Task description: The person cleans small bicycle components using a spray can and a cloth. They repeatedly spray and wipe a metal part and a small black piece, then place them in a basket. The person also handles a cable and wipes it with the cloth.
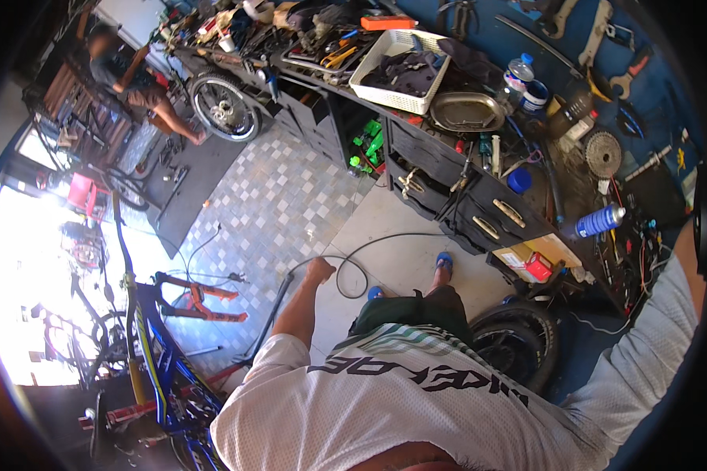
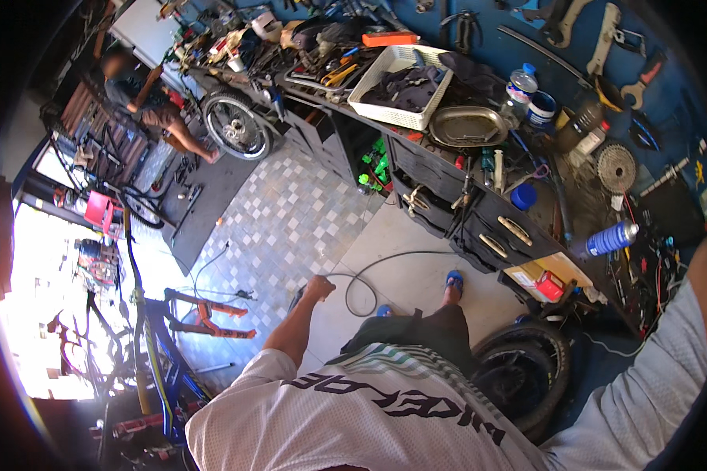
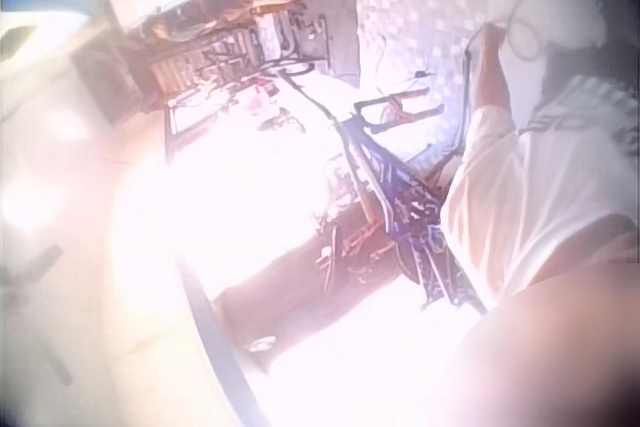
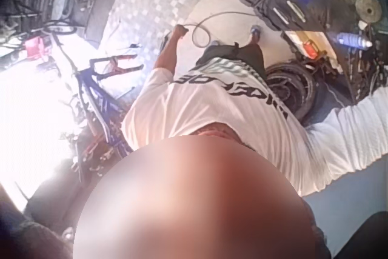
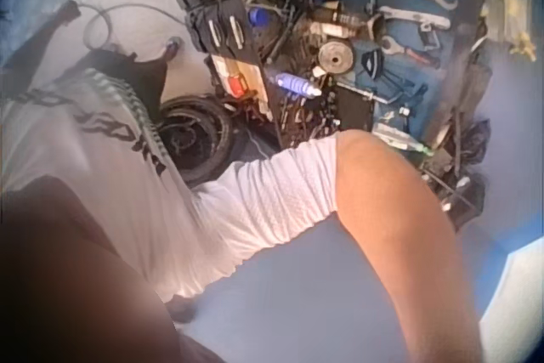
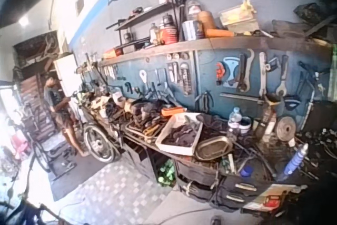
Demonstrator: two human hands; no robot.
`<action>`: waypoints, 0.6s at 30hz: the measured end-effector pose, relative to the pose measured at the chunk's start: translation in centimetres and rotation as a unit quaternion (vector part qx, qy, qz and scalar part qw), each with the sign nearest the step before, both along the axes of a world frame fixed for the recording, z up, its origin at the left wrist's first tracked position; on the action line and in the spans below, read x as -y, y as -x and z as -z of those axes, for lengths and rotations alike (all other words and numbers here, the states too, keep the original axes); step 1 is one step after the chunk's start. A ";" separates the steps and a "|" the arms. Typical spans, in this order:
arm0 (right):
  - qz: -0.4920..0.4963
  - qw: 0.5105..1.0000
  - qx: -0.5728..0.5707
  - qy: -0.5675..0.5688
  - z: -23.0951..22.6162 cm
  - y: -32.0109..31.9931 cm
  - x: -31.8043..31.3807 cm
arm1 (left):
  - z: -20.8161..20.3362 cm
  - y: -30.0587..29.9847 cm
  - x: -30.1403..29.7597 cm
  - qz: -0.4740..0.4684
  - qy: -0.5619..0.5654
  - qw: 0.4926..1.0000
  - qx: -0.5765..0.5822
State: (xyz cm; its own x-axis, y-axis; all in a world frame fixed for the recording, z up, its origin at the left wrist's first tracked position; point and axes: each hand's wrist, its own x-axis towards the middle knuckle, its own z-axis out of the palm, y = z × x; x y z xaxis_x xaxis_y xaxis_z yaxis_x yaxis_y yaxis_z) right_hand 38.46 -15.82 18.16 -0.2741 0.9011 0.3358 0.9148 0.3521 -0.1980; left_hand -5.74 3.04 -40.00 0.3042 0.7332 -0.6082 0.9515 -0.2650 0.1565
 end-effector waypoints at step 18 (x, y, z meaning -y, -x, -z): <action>-0.142 0.985 -0.088 -0.040 0.9 1.4 -4.1 | 1.7 0.6 0.4 -0.037 0.060 0.997 0.025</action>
State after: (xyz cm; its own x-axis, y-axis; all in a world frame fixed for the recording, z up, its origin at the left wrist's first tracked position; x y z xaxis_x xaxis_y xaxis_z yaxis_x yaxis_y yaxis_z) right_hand 37.04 -11.68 17.24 -0.4434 0.7650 0.4671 0.7310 0.6102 -0.3054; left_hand -6.37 2.63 -41.67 0.2843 0.6778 -0.6780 0.9578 -0.1704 0.2313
